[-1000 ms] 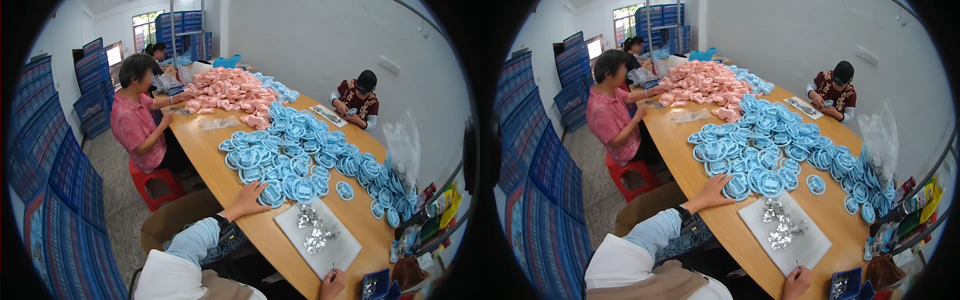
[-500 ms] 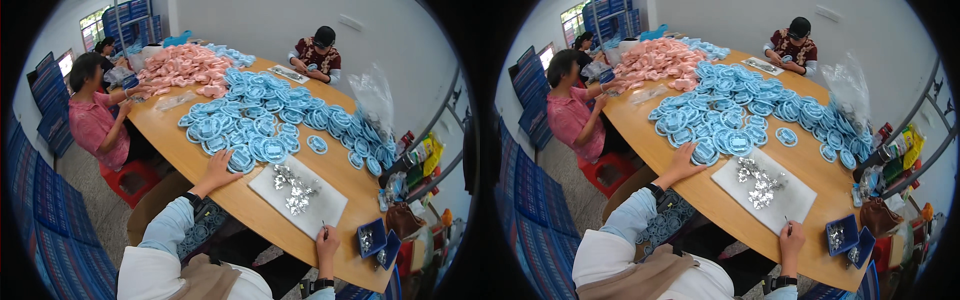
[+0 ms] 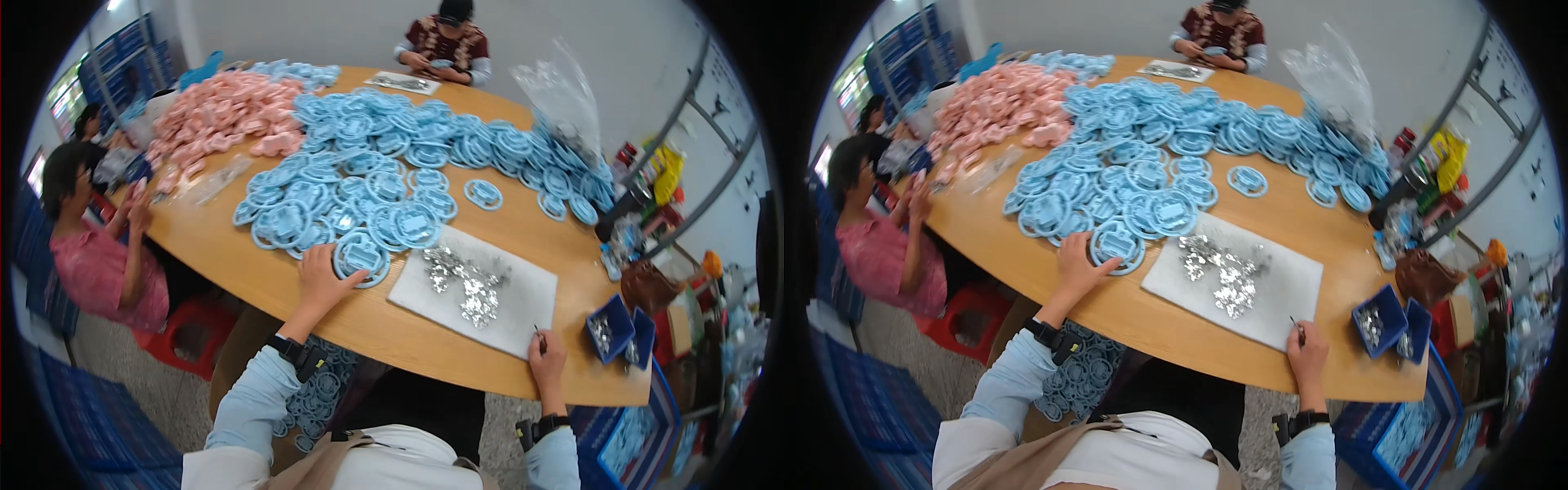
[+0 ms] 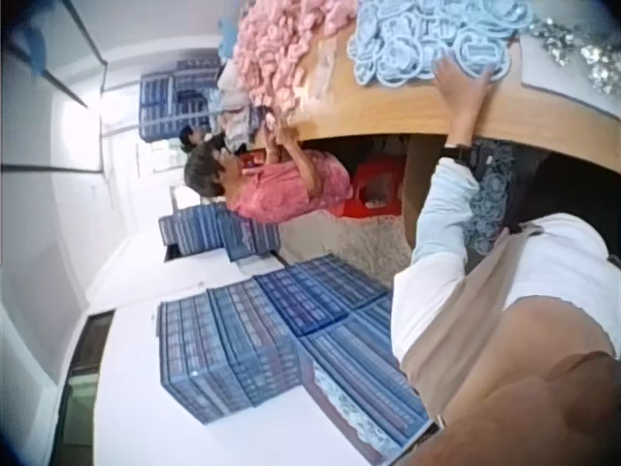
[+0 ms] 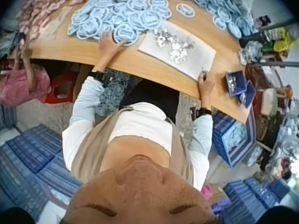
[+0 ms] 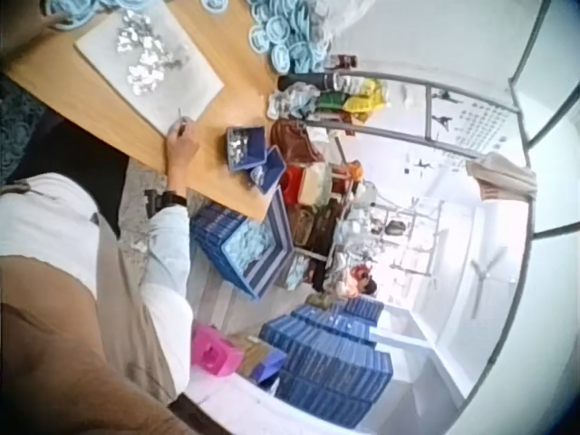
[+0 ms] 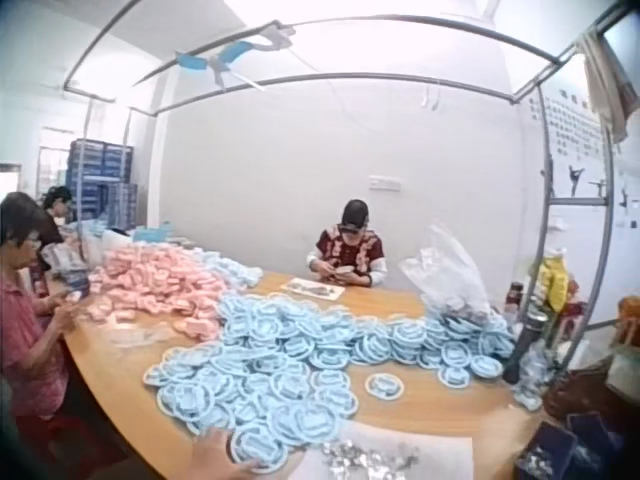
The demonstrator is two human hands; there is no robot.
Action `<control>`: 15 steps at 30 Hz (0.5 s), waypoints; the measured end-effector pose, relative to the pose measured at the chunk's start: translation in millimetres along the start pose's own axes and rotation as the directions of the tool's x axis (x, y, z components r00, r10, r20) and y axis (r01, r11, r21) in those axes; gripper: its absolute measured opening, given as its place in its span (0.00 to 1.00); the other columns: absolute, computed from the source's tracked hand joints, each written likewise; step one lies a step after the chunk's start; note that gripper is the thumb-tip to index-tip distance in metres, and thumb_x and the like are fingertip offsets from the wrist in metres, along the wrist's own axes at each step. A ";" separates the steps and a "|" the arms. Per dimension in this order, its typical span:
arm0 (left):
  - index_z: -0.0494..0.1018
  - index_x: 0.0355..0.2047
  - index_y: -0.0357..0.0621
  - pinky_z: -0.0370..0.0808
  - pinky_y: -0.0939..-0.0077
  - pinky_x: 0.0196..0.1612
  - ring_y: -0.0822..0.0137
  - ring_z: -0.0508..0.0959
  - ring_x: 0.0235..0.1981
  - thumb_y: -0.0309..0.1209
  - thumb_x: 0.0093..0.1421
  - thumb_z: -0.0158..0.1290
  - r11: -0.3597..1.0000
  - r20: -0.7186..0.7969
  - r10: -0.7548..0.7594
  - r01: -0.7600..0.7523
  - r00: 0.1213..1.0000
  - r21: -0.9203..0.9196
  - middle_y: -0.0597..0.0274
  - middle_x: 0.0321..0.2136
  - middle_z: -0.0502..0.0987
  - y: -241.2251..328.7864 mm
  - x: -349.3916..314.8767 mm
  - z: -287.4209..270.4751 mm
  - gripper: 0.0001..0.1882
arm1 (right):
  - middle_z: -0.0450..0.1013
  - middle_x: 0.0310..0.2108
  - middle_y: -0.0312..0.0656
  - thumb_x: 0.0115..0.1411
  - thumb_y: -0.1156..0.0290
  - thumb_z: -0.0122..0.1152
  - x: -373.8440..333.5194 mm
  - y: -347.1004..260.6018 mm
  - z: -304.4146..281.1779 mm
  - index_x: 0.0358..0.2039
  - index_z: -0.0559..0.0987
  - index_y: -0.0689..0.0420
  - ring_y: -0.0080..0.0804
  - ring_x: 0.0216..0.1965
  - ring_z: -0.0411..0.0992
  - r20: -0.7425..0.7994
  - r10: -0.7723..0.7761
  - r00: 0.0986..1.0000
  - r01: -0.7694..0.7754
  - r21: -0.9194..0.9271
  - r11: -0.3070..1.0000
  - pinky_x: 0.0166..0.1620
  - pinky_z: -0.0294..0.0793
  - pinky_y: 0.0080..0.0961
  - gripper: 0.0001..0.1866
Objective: Manually assembling silver decorative embellishments or metallic components into light blue circular plastic frames or handles at a product manufacturing station.
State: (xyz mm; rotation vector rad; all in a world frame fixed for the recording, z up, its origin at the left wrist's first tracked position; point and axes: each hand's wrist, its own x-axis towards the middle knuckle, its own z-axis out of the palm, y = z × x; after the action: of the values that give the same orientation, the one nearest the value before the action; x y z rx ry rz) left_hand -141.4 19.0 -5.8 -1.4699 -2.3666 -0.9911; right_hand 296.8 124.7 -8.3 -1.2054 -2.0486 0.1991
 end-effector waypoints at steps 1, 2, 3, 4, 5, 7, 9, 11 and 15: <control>0.66 0.42 0.40 0.59 0.59 0.51 0.55 0.63 0.48 0.55 0.38 0.63 0.999 0.053 -0.033 0.031 0.998 0.040 0.56 0.42 0.67 -0.6 2.9 1.2 0.38 | 0.70 0.21 0.44 0.49 0.77 0.56 0.3 -1.8 -0.9 0.28 0.74 0.58 0.35 0.19 0.70 -0.005 0.010 1.000 -0.011 -0.016 1.000 0.23 0.69 0.27 0.05; 0.66 0.42 0.40 0.59 0.59 0.51 0.55 0.63 0.48 0.55 0.38 0.62 0.998 0.069 -0.051 0.049 0.996 0.026 0.56 0.42 0.67 -3.8 4.7 2.9 0.39 | 0.70 0.21 0.44 0.48 0.76 0.56 2.3 -3.9 1.3 0.28 0.74 0.57 0.36 0.19 0.70 -0.007 0.013 1.000 -0.013 -0.022 1.000 0.23 0.69 0.28 0.05; 0.66 0.42 0.40 0.59 0.59 0.51 0.55 0.63 0.48 0.56 0.38 0.62 0.998 0.085 -0.069 0.069 0.994 0.014 0.56 0.42 0.67 -7.3 5.6 5.5 0.39 | 0.70 0.21 0.44 0.48 0.76 0.56 3.1 -6.1 2.4 0.28 0.74 0.57 0.36 0.19 0.71 -0.009 0.014 1.000 -0.015 -0.028 0.999 0.23 0.69 0.29 0.05; 0.66 0.42 0.40 0.59 0.59 0.51 0.55 0.63 0.48 0.56 0.38 0.62 0.996 0.099 -0.085 0.085 0.991 0.002 0.56 0.42 0.67 -9.5 7.9 7.7 0.39 | 0.70 0.21 0.44 0.48 0.76 0.56 4.0 -8.3 2.0 0.28 0.74 0.57 0.37 0.20 0.71 -0.004 0.027 1.000 -0.027 -0.041 0.999 0.24 0.70 0.29 0.05; 0.65 0.42 0.39 0.58 0.58 0.52 0.55 0.63 0.49 0.55 0.39 0.62 0.993 0.121 -0.102 0.109 0.987 -0.052 0.56 0.44 0.67 -10.4 9.1 7.3 0.38 | 0.70 0.20 0.44 0.48 0.76 0.56 4.5 -10.5 1.4 0.28 0.74 0.56 0.37 0.20 0.71 0.001 0.037 0.999 -0.037 -0.052 0.998 0.24 0.70 0.29 0.05; 0.65 0.40 0.39 0.58 0.58 0.52 0.54 0.63 0.50 0.52 0.40 0.63 0.990 0.056 -0.042 0.049 0.998 -0.136 0.56 0.44 0.67 -22.9 11.8 16.7 0.35 | 0.71 0.21 0.44 0.48 0.76 0.56 3.9 -12.1 0.4 0.28 0.74 0.56 0.38 0.22 0.72 -0.006 0.049 0.999 -0.049 -0.057 0.997 0.25 0.70 0.30 0.05; 0.67 0.35 0.41 0.58 0.58 0.51 0.54 0.63 0.50 0.45 0.41 0.65 0.973 -0.002 -0.015 0.014 1.000 -0.229 0.55 0.46 0.68 -25.6 13.3 18.6 0.28 | 0.71 0.22 0.44 0.47 0.76 0.56 4.1 -13.8 -0.9 0.28 0.74 0.57 0.38 0.22 0.72 -0.001 0.056 0.998 -0.056 -0.074 0.996 0.26 0.70 0.30 0.05; 0.67 0.31 0.41 0.59 0.58 0.51 0.54 0.64 0.49 0.43 0.41 0.65 0.958 -0.023 -0.062 0.053 0.998 -0.281 0.55 0.46 0.68 -20.3 14.7 13.7 0.25 | 0.71 0.23 0.44 0.47 0.76 0.56 4.6 -14.1 -1.0 0.28 0.74 0.57 0.38 0.23 0.72 0.017 0.088 0.996 -0.087 -0.079 0.993 0.27 0.71 0.29 0.06; 0.70 0.30 0.39 0.61 0.59 0.50 0.53 0.65 0.49 0.39 0.42 0.65 0.899 0.012 -0.102 0.098 0.995 -0.426 0.50 0.46 0.68 -26.3 15.0 13.0 0.22 | 0.71 0.23 0.44 0.47 0.76 0.57 18.6 -17.9 -1.5 0.28 0.75 0.57 0.37 0.23 0.72 0.069 0.099 0.993 -0.095 -0.053 0.994 0.28 0.71 0.29 0.06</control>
State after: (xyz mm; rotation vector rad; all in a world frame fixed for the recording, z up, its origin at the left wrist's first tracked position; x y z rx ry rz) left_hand -168.8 30.4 -20.1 -1.4742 -2.3358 -1.6244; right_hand 280.1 129.5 10.9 -1.3479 -2.0690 0.2424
